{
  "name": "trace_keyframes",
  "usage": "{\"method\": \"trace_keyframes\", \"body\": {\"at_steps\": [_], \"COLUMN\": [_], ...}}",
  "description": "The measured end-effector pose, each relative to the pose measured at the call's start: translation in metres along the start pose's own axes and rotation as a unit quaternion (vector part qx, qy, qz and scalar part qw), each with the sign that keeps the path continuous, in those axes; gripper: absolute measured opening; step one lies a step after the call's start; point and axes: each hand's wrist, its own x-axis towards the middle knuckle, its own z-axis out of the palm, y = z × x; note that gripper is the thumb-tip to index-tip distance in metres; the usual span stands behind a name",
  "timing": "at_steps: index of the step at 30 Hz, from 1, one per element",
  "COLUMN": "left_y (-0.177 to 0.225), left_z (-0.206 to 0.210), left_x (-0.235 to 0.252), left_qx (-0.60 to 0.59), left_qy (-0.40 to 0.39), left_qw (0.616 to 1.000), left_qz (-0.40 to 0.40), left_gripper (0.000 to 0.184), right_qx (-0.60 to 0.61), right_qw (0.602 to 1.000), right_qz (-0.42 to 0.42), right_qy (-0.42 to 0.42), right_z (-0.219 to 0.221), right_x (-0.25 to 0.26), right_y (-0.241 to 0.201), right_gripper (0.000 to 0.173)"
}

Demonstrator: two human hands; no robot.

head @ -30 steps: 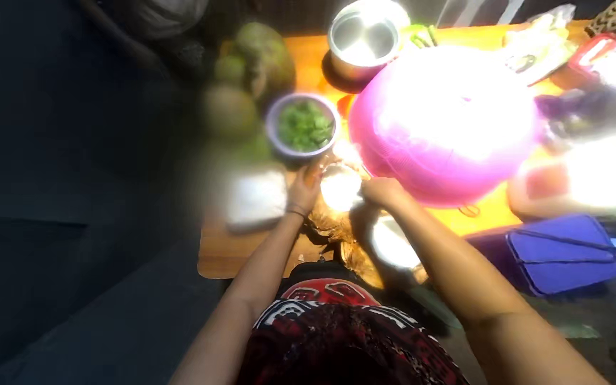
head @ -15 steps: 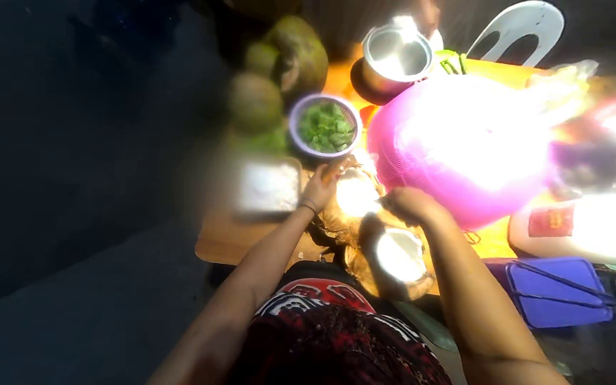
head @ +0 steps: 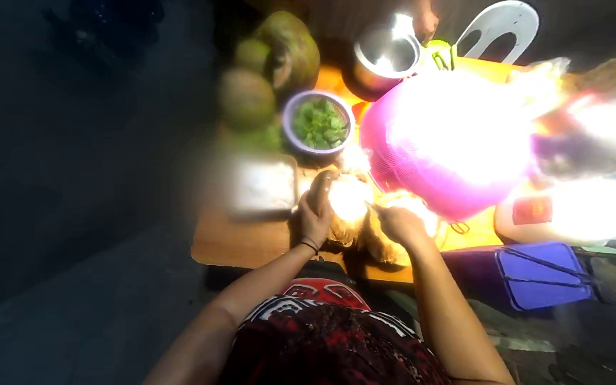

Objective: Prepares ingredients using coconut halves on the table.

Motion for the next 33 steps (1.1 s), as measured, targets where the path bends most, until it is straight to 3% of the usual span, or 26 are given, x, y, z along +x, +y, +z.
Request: {"method": "trace_keyframes", "body": {"at_steps": [3,6,9,14,18,20,25,29,33], "left_y": [0.002,0.01,0.021,0.011,-0.006,-0.008,-0.02,-0.023,-0.027], "left_z": [-0.016,-0.018,-0.008,-0.002,0.0,0.001,0.002,-0.004,-0.005], "left_x": [0.014,0.04,0.057,0.04,0.019,0.007,0.0,-0.005,-0.009], "left_qx": [0.02,0.02,0.016,-0.012,-0.005,0.009,0.005,0.04,0.047], "left_qy": [-0.042,-0.059,-0.102,-0.052,-0.024,-0.01,0.011,0.004,0.003], "left_qw": [0.999,0.997,0.994,0.994,0.99,0.987,0.975,0.964,0.96], "left_qz": [0.002,0.055,0.03,0.096,0.141,0.159,0.222,0.264,0.277], "left_gripper": [0.082,0.09,0.068,0.049,0.049,0.049,0.046,0.045,0.045], "right_qx": [0.003,0.007,-0.015,-0.039,-0.061,-0.046,0.0,-0.013,-0.003], "right_qw": [0.999,1.0,0.999,0.996,0.996,0.996,0.998,0.996,0.998], "right_qz": [-0.023,0.012,0.049,-0.004,0.052,0.071,0.005,0.088,0.066], "right_qy": [-0.03,0.012,-0.015,-0.074,-0.036,-0.028,-0.063,0.016,-0.009], "right_z": [0.009,-0.01,-0.021,0.003,-0.014,-0.001,0.034,0.011,0.053], "right_x": [0.005,-0.008,-0.016,-0.024,-0.027,-0.026,-0.027,-0.04,-0.043], "right_y": [-0.003,-0.02,-0.04,-0.051,-0.058,-0.057,-0.04,-0.059,-0.063], "right_gripper": [0.037,0.03,0.028,0.023,0.024,0.025,0.027,0.027,0.034]}}
